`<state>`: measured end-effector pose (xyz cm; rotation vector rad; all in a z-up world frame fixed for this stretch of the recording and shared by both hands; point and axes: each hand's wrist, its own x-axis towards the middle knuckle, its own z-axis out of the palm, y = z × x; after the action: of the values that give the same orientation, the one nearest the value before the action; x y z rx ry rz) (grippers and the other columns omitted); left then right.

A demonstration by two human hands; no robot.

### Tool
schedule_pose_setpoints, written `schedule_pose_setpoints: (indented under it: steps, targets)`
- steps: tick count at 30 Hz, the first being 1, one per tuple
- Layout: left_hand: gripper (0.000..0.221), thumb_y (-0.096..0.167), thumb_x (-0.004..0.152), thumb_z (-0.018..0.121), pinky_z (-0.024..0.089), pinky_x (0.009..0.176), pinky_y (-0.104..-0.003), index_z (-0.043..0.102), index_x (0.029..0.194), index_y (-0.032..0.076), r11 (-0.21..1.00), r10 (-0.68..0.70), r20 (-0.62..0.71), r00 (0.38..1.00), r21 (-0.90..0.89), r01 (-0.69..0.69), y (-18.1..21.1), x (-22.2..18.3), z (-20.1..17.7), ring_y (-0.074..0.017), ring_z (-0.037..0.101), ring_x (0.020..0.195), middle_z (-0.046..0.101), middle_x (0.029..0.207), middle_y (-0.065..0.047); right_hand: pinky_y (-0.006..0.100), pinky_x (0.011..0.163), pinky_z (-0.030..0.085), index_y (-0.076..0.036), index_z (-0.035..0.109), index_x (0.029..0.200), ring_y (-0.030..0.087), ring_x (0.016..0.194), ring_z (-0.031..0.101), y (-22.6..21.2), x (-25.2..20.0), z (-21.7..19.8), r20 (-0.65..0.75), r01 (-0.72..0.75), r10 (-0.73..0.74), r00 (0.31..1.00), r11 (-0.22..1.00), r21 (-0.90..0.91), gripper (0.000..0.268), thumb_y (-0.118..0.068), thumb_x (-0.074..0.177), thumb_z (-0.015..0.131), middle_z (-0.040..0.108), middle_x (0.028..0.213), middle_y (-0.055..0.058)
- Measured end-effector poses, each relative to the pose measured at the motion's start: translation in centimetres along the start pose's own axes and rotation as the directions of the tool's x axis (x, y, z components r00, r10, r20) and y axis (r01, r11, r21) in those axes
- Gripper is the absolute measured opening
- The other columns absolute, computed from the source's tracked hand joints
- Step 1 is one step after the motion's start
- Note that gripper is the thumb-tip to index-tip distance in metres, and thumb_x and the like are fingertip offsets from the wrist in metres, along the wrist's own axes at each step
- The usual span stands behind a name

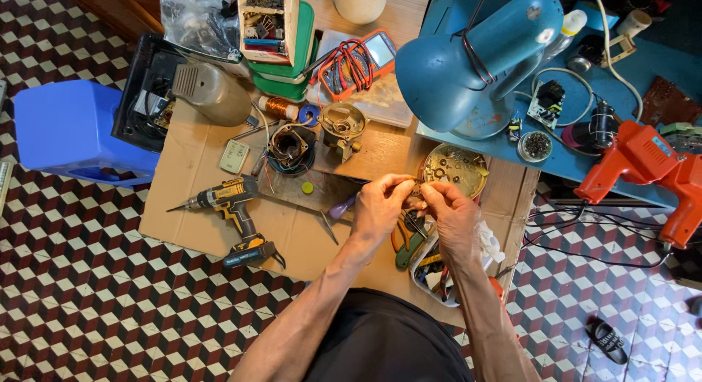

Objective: The person disassembles a small motor or fan housing, removes and cleans internal components with a cloth, and reassembles the parts. They handle screws, a metal housing, and a small brush, using a screwdriver and pliers to manipulate the components on a cluttered workbench.

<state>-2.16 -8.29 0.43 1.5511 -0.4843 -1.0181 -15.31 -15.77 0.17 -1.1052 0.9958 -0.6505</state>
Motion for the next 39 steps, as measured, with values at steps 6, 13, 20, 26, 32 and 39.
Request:
schedule_pose_setpoints:
  steps: [6, 13, 20, 26, 32, 39]
  targets:
    - [0.025, 0.021, 0.095, 0.065, 0.057, 0.064, -0.026, 0.077, 0.109, 0.003, 0.964, 0.105, 0.232, 0.967, 0.215, -0.157, 0.9, 1.9, -1.8, -0.0105, 0.072, 0.07, 0.078, 0.083, -0.006, 0.023, 0.067, 0.054, 0.002, 0.073, 0.107, 0.01, 0.074, 0.067, -2.0, -0.9, -0.5, 0.027, 0.024, -0.018, 0.999, 0.968, -0.249, 0.018, -0.013, 0.098, 0.068, 0.071, 0.085, 0.005]
    - [0.028, 0.018, 0.096, 0.067, 0.059, 0.068, -0.023, 0.073, 0.116, -0.002, 0.975, 0.007, 0.192, 0.981, -0.22, 0.037, 0.5, 1.3, -0.1, -0.0092, 0.07, 0.075, 0.076, 0.09, -0.006, 0.024, 0.059, 0.051, 0.003, 0.069, 0.108, 0.011, 0.068, 0.064, -0.8, -0.2, -0.4, -0.051, -0.073, 0.085, 0.995, 0.978, 0.194, 0.017, -0.01, 0.097, 0.069, 0.07, 0.082, 0.005]
    - [0.023, 0.013, 0.096, 0.07, 0.057, 0.071, -0.022, 0.071, 0.113, -0.003, 0.932, -0.074, 0.011, 0.997, -0.356, 0.073, -2.2, -0.3, 1.5, -0.0085, 0.068, 0.076, 0.074, 0.091, -0.004, 0.023, 0.057, 0.05, 0.006, 0.07, 0.108, 0.01, 0.067, 0.063, 1.5, -1.8, 1.3, -0.236, 0.008, 0.012, 0.972, 0.997, 0.083, 0.019, -0.01, 0.098, 0.068, 0.071, 0.085, 0.007]
    - [0.023, 0.013, 0.1, 0.067, 0.058, 0.071, -0.022, 0.072, 0.113, -0.004, 0.978, -0.026, 0.197, 0.98, -0.198, 0.066, -2.0, 0.8, 0.6, -0.0075, 0.068, 0.079, 0.073, 0.09, -0.006, 0.024, 0.056, 0.052, 0.005, 0.071, 0.108, 0.01, 0.066, 0.064, 0.1, -1.5, 0.2, -0.258, -0.098, 0.084, 0.962, 0.994, -0.041, 0.019, -0.01, 0.096, 0.068, 0.071, 0.084, 0.007]
    - [0.024, 0.014, 0.1, 0.065, 0.061, 0.066, -0.024, 0.069, 0.114, -0.005, 0.966, -0.094, 0.269, 0.958, -0.208, 0.153, -2.8, 2.5, 1.5, -0.0107, 0.071, 0.075, 0.073, 0.088, -0.008, 0.022, 0.057, 0.05, 0.005, 0.071, 0.108, 0.01, 0.067, 0.063, 1.3, -1.0, -1.1, -0.291, -0.099, 0.059, 0.955, 0.987, -0.127, 0.02, -0.012, 0.097, 0.069, 0.071, 0.084, 0.006]
    - [0.027, 0.015, 0.1, 0.065, 0.062, 0.068, -0.025, 0.067, 0.117, -0.007, 0.919, -0.173, 0.357, 0.918, -0.278, 0.281, -3.9, 3.9, 1.3, -0.0127, 0.073, 0.077, 0.073, 0.092, -0.01, 0.024, 0.058, 0.05, 0.006, 0.069, 0.11, 0.012, 0.069, 0.062, 2.3, 0.0, -3.2, -0.145, -0.194, 0.252, 0.957, 0.925, 0.327, 0.02, -0.011, 0.099, 0.068, 0.068, 0.086, 0.008]
